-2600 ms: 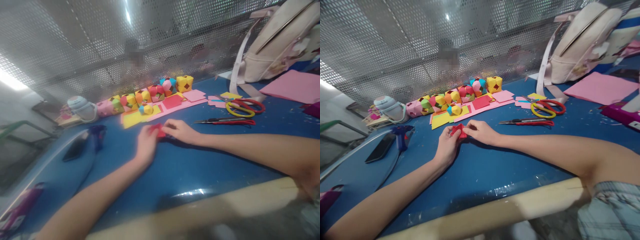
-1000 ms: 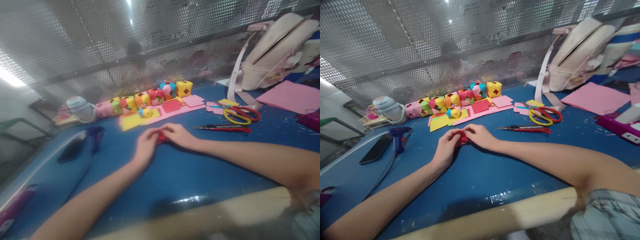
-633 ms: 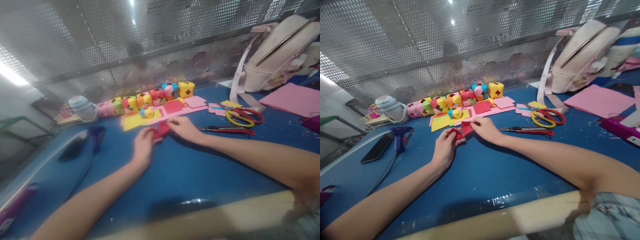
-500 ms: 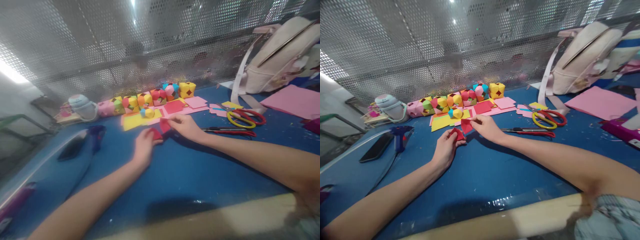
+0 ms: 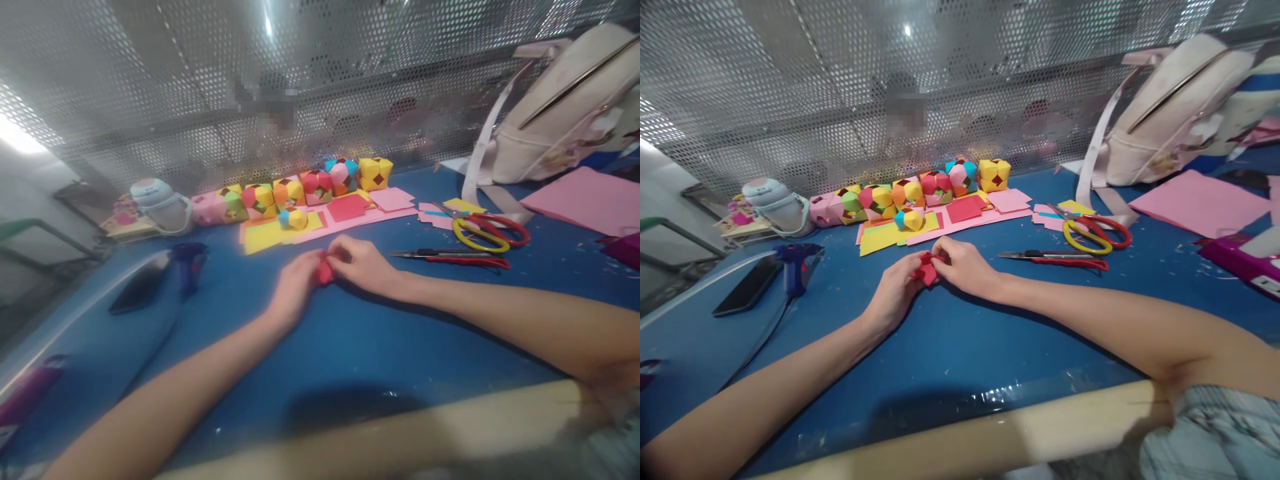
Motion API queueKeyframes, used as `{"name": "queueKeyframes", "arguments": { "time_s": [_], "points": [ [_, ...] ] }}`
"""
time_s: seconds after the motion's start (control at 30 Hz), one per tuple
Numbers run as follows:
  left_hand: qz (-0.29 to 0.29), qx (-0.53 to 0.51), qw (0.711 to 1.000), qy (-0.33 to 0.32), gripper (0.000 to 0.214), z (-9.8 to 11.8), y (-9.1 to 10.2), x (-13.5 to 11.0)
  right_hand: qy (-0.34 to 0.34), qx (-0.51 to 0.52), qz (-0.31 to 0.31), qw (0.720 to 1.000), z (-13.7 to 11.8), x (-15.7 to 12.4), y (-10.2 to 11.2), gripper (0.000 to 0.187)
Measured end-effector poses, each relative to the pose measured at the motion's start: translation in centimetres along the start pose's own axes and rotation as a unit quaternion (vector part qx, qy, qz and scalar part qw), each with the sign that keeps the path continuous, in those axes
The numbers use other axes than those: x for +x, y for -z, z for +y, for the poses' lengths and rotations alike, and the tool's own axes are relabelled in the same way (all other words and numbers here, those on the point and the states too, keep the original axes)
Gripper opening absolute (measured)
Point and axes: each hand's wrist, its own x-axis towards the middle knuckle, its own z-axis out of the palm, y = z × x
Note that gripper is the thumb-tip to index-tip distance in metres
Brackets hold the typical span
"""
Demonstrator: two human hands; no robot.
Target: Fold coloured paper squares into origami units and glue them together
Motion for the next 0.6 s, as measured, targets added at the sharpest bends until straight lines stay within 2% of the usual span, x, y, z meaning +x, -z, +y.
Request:
{"name": "queueKeyframes", "arguments": {
  "time_s": [0.13,0.33,0.5,0.6],
  "points": [
    [-0.006,0.046,0.999,-0.001,0.034,-0.25,0.03,0.06,-0.019,0.014,0.011,1.0,-0.19,-0.16,-0.1,0.003],
    [0.022,0.139,0.989,-0.04,0.023,-0.36,0.41,0.17,-0.028,0.035,0.012,0.999,-0.47,-0.5,-0.35,0.006],
    [0.045,0.183,0.979,-0.077,0.016,-0.06,0.21,-0.1,-0.07,0.075,0.002,0.995,-0.86,-0.72,-0.59,0.015],
    [0.042,0.187,0.978,-0.079,0.016,0.1,-0.03,-0.27,-0.063,0.076,-0.009,0.995,-0.98,-0.7,-0.59,0.008]
  ]
}}
